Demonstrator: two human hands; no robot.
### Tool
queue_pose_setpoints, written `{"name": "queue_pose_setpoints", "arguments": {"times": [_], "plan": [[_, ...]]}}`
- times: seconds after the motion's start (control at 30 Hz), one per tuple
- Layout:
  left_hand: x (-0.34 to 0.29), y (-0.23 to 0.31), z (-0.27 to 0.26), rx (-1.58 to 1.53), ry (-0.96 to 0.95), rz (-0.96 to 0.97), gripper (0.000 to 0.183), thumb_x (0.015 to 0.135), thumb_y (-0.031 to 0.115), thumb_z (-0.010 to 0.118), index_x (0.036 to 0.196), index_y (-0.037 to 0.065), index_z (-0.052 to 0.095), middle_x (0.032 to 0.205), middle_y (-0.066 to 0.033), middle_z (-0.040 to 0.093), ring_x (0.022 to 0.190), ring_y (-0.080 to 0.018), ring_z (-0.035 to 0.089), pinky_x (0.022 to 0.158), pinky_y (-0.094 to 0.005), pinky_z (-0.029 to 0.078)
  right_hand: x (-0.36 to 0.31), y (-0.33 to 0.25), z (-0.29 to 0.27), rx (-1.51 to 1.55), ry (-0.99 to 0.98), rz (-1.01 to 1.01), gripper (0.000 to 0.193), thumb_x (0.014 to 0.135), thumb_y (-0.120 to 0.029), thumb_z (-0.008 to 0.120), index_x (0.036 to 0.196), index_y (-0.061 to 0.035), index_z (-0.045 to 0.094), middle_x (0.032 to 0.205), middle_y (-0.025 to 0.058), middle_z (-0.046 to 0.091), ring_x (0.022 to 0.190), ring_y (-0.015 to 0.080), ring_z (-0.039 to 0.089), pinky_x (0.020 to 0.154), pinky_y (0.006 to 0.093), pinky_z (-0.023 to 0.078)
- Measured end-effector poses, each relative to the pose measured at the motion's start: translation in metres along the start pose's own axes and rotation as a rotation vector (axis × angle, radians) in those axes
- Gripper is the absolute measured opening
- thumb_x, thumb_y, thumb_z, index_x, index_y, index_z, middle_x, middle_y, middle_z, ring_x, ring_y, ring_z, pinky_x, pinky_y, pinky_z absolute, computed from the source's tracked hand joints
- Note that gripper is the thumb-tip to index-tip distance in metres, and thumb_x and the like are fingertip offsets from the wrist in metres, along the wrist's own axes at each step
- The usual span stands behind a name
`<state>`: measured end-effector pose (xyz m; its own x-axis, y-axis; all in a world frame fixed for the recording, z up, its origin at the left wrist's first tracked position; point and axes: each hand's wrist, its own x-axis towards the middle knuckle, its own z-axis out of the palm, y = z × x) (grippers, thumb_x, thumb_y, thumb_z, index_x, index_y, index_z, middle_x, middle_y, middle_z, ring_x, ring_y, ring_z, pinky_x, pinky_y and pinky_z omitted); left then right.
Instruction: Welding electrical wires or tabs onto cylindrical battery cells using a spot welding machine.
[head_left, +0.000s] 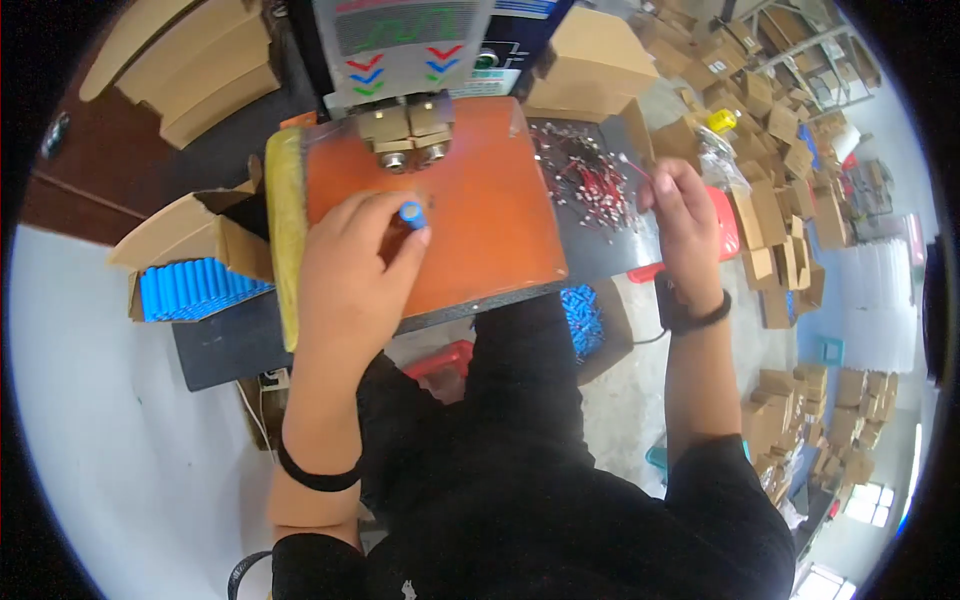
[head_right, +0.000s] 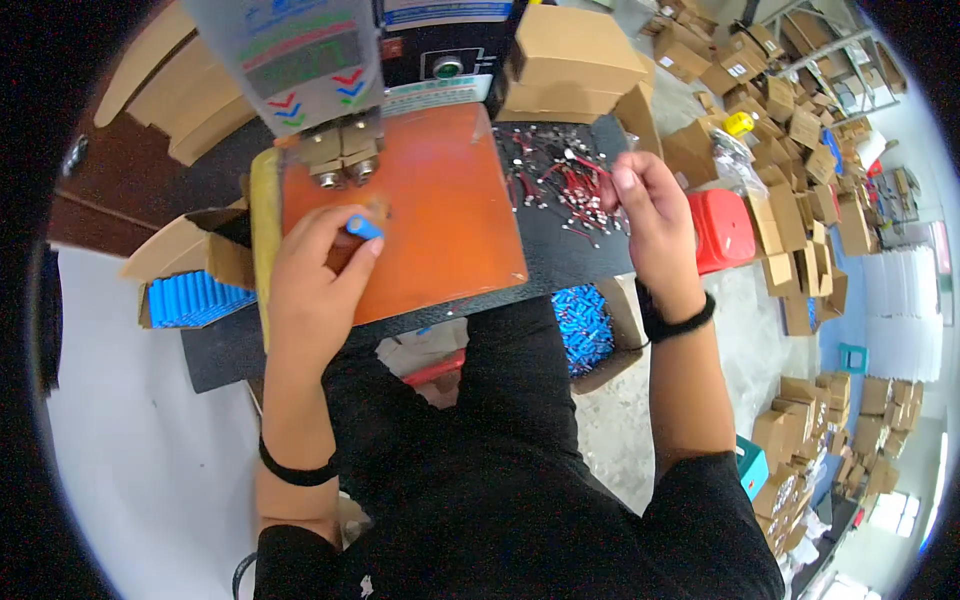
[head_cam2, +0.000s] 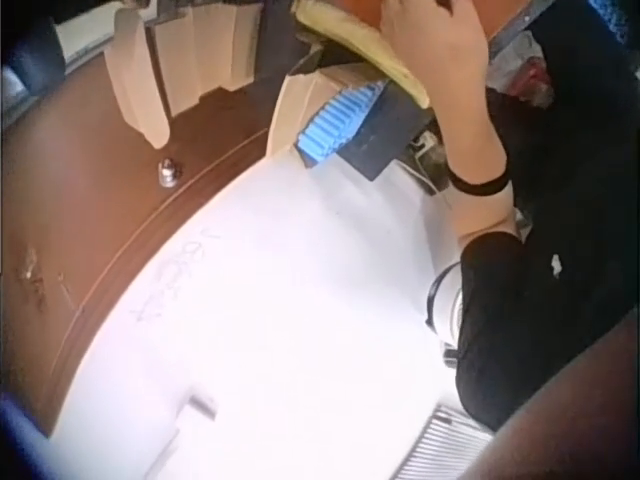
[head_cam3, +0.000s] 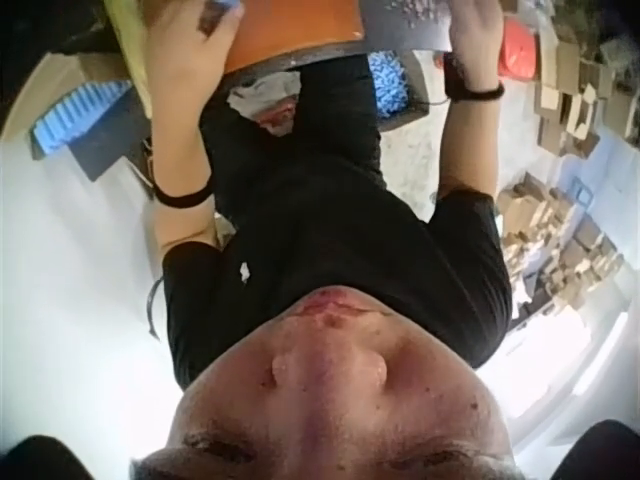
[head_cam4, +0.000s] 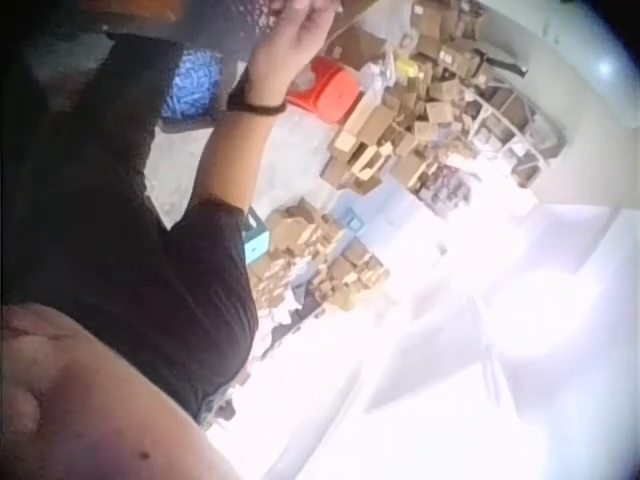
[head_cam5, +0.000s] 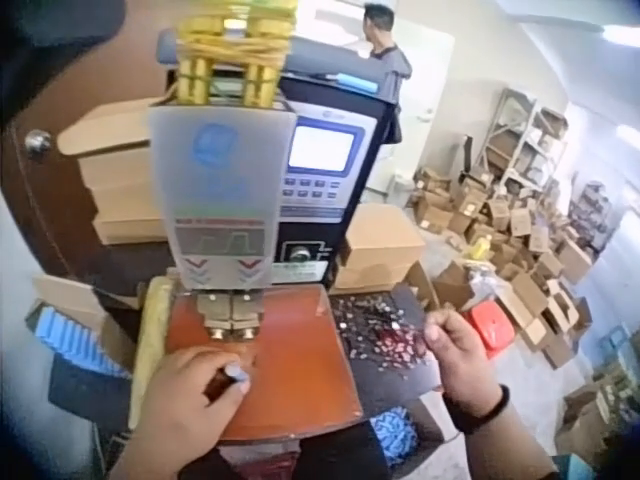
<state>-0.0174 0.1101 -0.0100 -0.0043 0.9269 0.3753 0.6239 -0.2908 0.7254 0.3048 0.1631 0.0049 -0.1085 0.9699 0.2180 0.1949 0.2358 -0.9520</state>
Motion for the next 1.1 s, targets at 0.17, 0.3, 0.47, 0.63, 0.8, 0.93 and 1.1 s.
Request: {"name": "queue_pose_setpoints", "arguments": {"times": [0.17,0.3,0.47,0.63,0.8,0.93,1.1], "plan": [[0.004,0.001,0.004,0.016,-0.010,-0.042,0.027,0.083,0.010,0.071,0.108,0.003,0.065,0.093,-0.0119,0.065,0.083,-0.0270,0.063,0.077,-0.0375,0.049,-0.030,-0.007,0.048,0.072,-0.022,-0.103,0.015,0.102,-0.018,0.052,0.102,-0.0036,0.054,0.087,0.0023,0.056,0.082,0.0104,0.052,0.076,0.0249,0.042],[0.010,-0.004,0.007,0.020,-0.012,-0.082,0.028,0.086,0.010,0.070,0.112,0.001,0.066,0.085,-0.0097,0.062,0.074,-0.0178,0.058,0.069,-0.0304,0.048,-0.037,0.001,0.081,0.059,-0.045,-0.093,0.012,0.102,-0.014,0.052,0.103,-0.0024,0.053,0.089,0.0037,0.058,0.082,0.0108,0.054,0.078,0.0247,0.045],[0.014,-0.007,0.007,-0.004,-0.030,-0.145,0.029,0.087,0.011,0.069,0.113,0.000,0.067,0.082,-0.0080,0.059,0.070,-0.0139,0.054,0.066,-0.0288,0.046,-0.036,0.010,0.100,-0.061,-0.019,-0.170,0.012,0.102,-0.013,0.050,0.106,-0.0012,0.051,0.092,0.0056,0.058,0.083,0.0109,0.055,0.080,0.0238,0.044],[0.014,-0.007,0.010,-0.033,0.022,-0.145,0.027,0.086,0.010,0.070,0.110,-0.001,0.067,0.082,-0.0082,0.059,0.069,-0.0134,0.054,0.063,-0.0279,0.045,-0.035,0.012,0.103,-0.041,0.037,-0.179,0.014,0.103,-0.014,0.051,0.102,-0.0002,0.052,0.086,0.0056,0.060,0.079,0.0121,0.058,0.075,0.0250,0.047],[0.014,-0.006,0.008,0.019,0.028,-0.090,0.025,0.086,0.009,0.070,0.109,-0.001,0.066,0.083,-0.0092,0.060,0.068,-0.0138,0.056,0.063,-0.0281,0.046,-0.035,0.012,0.102,-0.020,0.009,-0.154,0.015,0.103,-0.015,0.050,0.106,-0.0005,0.051,0.090,0.0063,0.058,0.081,0.0113,0.054,0.077,0.0249,0.045],[0.013,-0.008,0.010,0.056,0.045,-0.069,0.026,0.085,0.009,0.070,0.109,0.000,0.066,0.082,-0.0097,0.060,0.068,-0.0145,0.056,0.063,-0.0288,0.046,-0.036,0.010,0.103,-0.057,0.019,-0.158,0.016,0.103,-0.016,0.050,0.105,-0.0001,0.052,0.089,0.0058,0.058,0.080,0.0113,0.055,0.076,0.0245,0.044],[0.013,-0.006,0.010,0.058,0.044,-0.073,0.026,0.085,0.010,0.070,0.109,0.000,0.066,0.081,-0.0093,0.059,0.068,-0.0152,0.056,0.062,-0.0286,0.045,-0.036,0.011,0.102,-0.075,0.044,-0.144,0.016,0.103,-0.015,0.051,0.106,0.0005,0.053,0.088,0.0052,0.057,0.080,0.0112,0.055,0.076,0.0245,0.044]]}}
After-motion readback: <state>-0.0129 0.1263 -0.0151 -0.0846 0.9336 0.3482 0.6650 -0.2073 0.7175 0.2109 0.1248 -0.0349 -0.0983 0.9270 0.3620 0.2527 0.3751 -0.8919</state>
